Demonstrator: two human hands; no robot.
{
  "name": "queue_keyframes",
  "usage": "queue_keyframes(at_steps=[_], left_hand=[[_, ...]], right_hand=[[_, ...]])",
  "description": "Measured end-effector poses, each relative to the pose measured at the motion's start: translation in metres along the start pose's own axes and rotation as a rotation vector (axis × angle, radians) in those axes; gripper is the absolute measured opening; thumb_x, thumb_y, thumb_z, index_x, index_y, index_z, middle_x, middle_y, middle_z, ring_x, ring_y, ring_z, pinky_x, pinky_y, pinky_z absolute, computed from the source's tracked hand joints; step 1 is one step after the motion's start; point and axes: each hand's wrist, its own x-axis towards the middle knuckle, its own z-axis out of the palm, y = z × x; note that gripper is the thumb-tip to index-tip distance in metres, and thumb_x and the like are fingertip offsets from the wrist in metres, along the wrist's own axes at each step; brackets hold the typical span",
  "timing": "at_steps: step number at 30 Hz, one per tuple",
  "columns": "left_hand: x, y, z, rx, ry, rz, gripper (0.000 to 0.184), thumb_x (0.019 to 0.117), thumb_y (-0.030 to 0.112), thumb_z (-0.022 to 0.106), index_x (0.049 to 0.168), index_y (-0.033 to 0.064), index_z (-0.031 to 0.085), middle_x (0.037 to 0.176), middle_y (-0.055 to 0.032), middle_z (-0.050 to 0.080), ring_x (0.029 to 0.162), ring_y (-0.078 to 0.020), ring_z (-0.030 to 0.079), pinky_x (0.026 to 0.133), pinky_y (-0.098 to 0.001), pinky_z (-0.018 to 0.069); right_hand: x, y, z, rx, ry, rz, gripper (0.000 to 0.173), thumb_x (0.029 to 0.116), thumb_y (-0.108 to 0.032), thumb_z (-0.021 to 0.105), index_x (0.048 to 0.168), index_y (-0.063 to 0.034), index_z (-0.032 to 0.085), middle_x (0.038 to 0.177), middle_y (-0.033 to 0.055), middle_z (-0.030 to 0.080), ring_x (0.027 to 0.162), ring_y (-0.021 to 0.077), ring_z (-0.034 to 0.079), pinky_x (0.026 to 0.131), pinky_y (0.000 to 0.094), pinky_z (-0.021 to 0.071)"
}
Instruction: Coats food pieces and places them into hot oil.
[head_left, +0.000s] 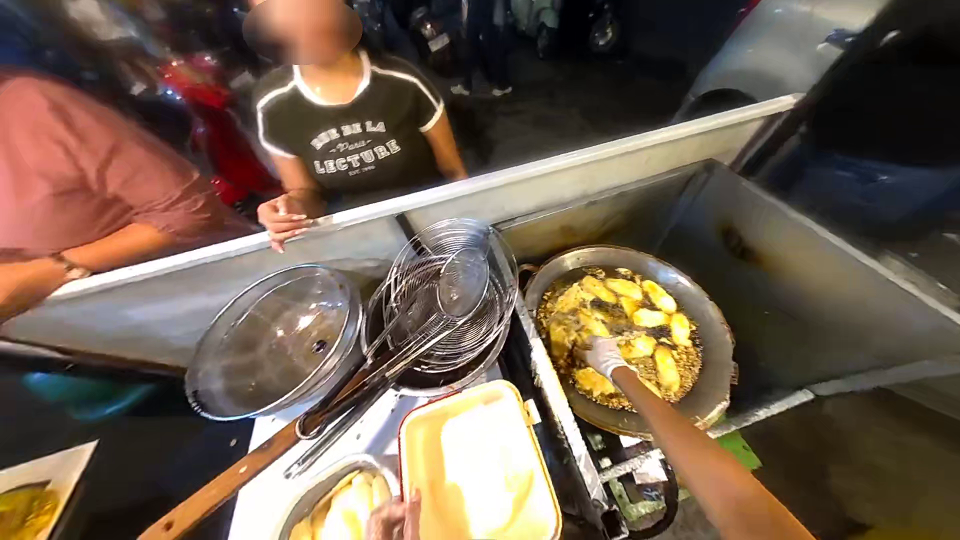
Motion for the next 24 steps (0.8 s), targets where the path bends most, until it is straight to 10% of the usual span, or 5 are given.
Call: queue_keyframes(at_steps=[7, 10, 17, 24], left_hand=[[-0.004, 0.011, 0.006, -0.033, 0.037, -0.063, 0.02, 0.0878, 0.017, 0.079, 0.094, 0.0015, 0.069, 0.096, -0.0088, 0.069, 0.087, -0.0144, 0.066, 0.079, -0.0301, 0.0583], [-0.005, 0.012, 0.008, -0.069, 0.083, -0.065, 0.019, 0.0851, 0.019, 0.081, 0.092, 0.0054, 0.07, 0.094, -0.0059, 0.069, 0.086, -0.0136, 0.067, 0.076, -0.029, 0.0585], [-0.004, 0.003, 0.012, -0.11, 0.099, -0.059, 0.023, 0.084, 0.024, 0.083, 0.092, 0.0067, 0.07, 0.093, -0.0047, 0.07, 0.086, -0.0128, 0.068, 0.077, -0.0293, 0.0592], [-0.003, -0.004, 0.017, -0.16, 0.138, -0.029, 0.024, 0.0821, 0.024, 0.084, 0.091, 0.0062, 0.071, 0.092, -0.0055, 0.069, 0.084, -0.0117, 0.067, 0.076, -0.027, 0.0588]], right_hand=[[-0.13, -0.081, -0.051, 0.131, 0.287, -0.43, 0.024, 0.1014, -0.028, 0.063, 0.115, -0.0136, 0.076, 0.115, 0.0074, 0.074, 0.109, 0.0217, 0.07, 0.099, 0.0478, 0.0556], [-0.194, -0.131, -0.041, 0.126, 0.13, -0.696, 0.02, 0.0986, -0.031, 0.065, 0.105, -0.0158, 0.076, 0.102, 0.0018, 0.074, 0.096, 0.0151, 0.071, 0.09, 0.0423, 0.0597], [-0.235, -0.182, 0.071, -0.764, -0.515, -1.013, 0.038, 0.0881, -0.012, 0.073, 0.124, 0.0003, 0.066, 0.131, 0.0269, 0.06, 0.128, 0.0468, 0.054, 0.106, 0.0648, 0.0427], [-0.243, -0.186, 0.087, -1.003, -0.511, -0.967, 0.024, 0.092, -0.002, 0.063, 0.115, 0.0034, 0.067, 0.12, 0.0286, 0.064, 0.121, 0.0486, 0.057, 0.099, 0.0669, 0.0453]])
